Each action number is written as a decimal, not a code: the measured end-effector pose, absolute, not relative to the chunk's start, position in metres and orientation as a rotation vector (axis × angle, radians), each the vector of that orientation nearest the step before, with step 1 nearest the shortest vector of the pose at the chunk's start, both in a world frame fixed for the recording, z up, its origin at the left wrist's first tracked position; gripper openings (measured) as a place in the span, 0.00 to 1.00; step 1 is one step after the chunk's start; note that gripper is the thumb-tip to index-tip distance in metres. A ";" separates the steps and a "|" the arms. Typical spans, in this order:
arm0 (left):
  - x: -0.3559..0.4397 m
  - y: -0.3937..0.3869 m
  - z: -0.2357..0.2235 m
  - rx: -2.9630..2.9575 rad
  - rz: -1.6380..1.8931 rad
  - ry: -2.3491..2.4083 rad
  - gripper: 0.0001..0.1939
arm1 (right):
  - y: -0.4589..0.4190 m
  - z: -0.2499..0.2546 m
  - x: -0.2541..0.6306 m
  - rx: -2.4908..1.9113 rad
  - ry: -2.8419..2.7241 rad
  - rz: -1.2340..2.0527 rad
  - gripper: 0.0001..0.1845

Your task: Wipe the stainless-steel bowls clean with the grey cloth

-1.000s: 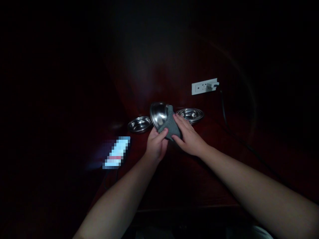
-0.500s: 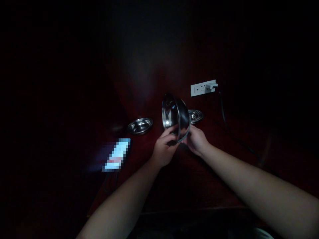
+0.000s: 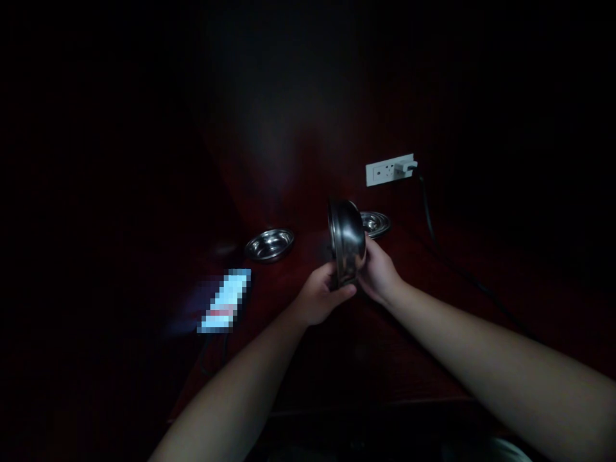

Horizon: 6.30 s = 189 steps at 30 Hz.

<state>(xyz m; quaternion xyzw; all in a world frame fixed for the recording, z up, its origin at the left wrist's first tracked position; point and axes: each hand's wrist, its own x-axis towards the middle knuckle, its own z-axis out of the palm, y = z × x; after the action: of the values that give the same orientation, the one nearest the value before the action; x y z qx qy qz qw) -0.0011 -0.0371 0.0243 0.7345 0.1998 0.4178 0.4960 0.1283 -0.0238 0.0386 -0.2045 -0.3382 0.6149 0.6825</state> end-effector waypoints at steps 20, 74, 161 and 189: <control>0.000 -0.049 0.041 1.662 1.255 0.623 0.22 | -0.011 0.022 0.144 -0.866 -1.218 0.540 0.28; 0.000 -0.052 0.046 2.352 1.371 0.730 0.16 | -0.044 0.052 0.150 -0.673 -1.701 0.140 0.24; -0.016 -0.042 0.037 2.238 1.367 0.658 0.29 | 0.004 0.024 0.142 -0.629 -0.773 1.018 0.16; -0.011 -0.044 0.035 2.244 1.437 0.645 0.27 | -0.025 0.046 0.151 -0.736 -1.322 0.383 0.20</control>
<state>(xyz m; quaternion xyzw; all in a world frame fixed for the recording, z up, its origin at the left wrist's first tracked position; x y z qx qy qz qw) -0.0105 -0.0442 0.0347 0.8022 0.2305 0.5136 0.1990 0.1509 -0.0252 0.0464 -0.3317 -0.5961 0.1728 0.7105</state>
